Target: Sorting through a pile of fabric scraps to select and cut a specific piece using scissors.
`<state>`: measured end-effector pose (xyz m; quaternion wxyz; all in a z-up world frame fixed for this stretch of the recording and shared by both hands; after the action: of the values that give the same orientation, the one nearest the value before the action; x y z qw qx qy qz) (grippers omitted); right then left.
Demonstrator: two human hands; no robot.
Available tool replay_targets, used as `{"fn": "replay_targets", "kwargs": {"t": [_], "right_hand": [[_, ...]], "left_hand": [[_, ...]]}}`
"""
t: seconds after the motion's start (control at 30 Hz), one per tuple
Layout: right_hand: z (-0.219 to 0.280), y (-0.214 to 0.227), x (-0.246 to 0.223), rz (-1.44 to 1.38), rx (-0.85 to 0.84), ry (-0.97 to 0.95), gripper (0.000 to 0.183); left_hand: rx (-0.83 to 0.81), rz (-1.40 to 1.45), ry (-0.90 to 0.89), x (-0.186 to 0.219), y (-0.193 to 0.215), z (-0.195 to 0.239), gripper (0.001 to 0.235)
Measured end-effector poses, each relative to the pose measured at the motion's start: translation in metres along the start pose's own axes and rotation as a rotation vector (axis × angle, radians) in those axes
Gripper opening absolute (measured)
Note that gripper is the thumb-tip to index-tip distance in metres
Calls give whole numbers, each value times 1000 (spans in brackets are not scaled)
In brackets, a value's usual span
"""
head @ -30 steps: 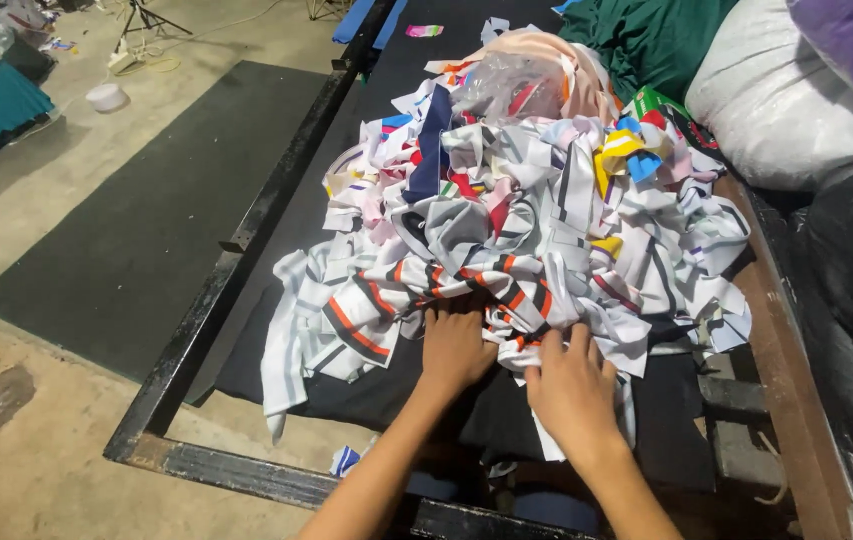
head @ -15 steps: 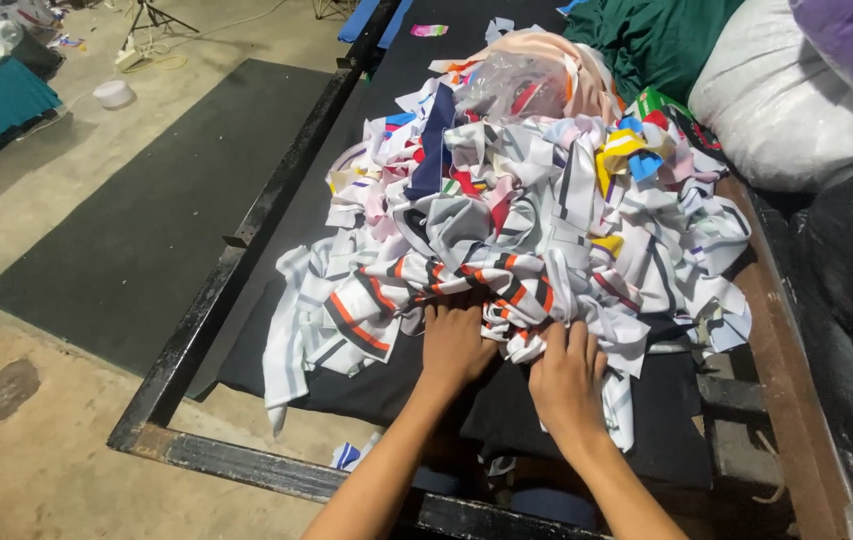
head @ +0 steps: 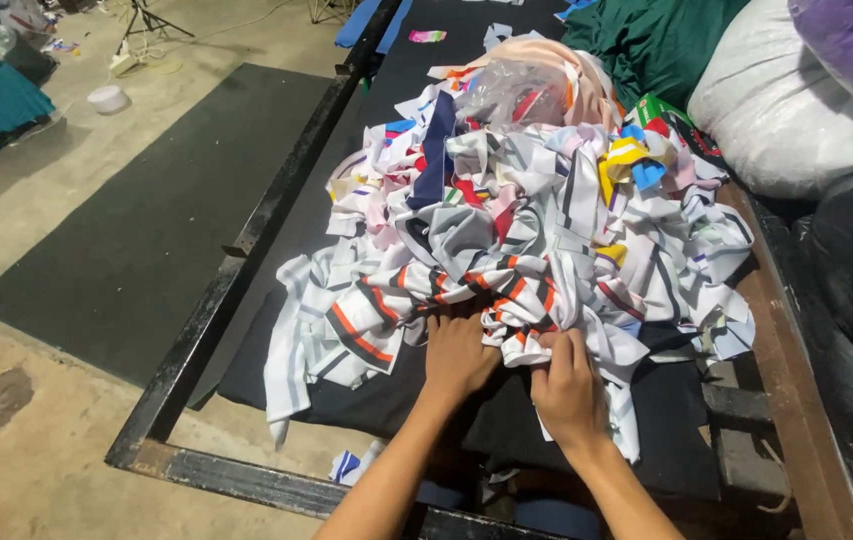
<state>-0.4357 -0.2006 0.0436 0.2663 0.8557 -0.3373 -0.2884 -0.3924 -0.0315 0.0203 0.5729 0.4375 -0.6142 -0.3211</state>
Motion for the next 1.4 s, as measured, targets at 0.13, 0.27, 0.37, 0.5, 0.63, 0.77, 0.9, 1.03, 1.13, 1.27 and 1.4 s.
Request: {"fn": "replay_targets", "kwargs": {"t": [0.13, 0.27, 0.37, 0.5, 0.63, 0.77, 0.9, 1.03, 1.13, 1.27, 1.4], "right_hand": [[1, 1, -4, -23, 18, 56, 24], [3, 5, -6, -91, 103, 150, 28], [-2, 16, -10, -165, 138, 145, 30], [-18, 29, 5, -135, 218, 32, 39], [-113, 38, 22, -66, 289, 67, 20], [-258, 45, 23, -90, 324, 513, 54], [-333, 72, 16, 14, 383, 647, 45], [-357, 90, 2, 51, 436, 642, 31], [-332, 89, 7, 101, 499, 629, 23], [-196, 44, 68, 265, -56, 113, 47], [-76, 46, 87, -7, 4, 13, 51]], "left_hand": [[-36, 26, 16, 2, 8, 0, 36], [-59, 27, -7, -3, 0, -1, 34], [-48, 137, -12, 0, 7, 3, 45], [14, 421, 21, 7, 26, 9, 34], [78, 559, -63, 14, 13, -30, 73], [272, 944, -68, 41, 57, -129, 60], [245, 1168, 155, 112, 219, -180, 56], [576, 1272, -444, 107, 227, -207, 19], [535, 959, -511, 72, 188, -158, 61], [120, -169, -206, 18, 102, -82, 88], [-57, -196, -168, 14, 114, 3, 78]]}}
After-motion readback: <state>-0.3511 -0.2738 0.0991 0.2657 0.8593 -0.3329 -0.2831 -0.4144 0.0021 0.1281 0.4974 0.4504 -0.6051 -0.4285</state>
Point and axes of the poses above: each hand's wrist, its own z-axis away from the middle knuckle, its own y-axis out of the back of the hand, x = y × z, the point moved 3 cm from there along -z, towards the middle knuckle, and after that the axes turned 10 degrees about y, right-handed, at the moved point
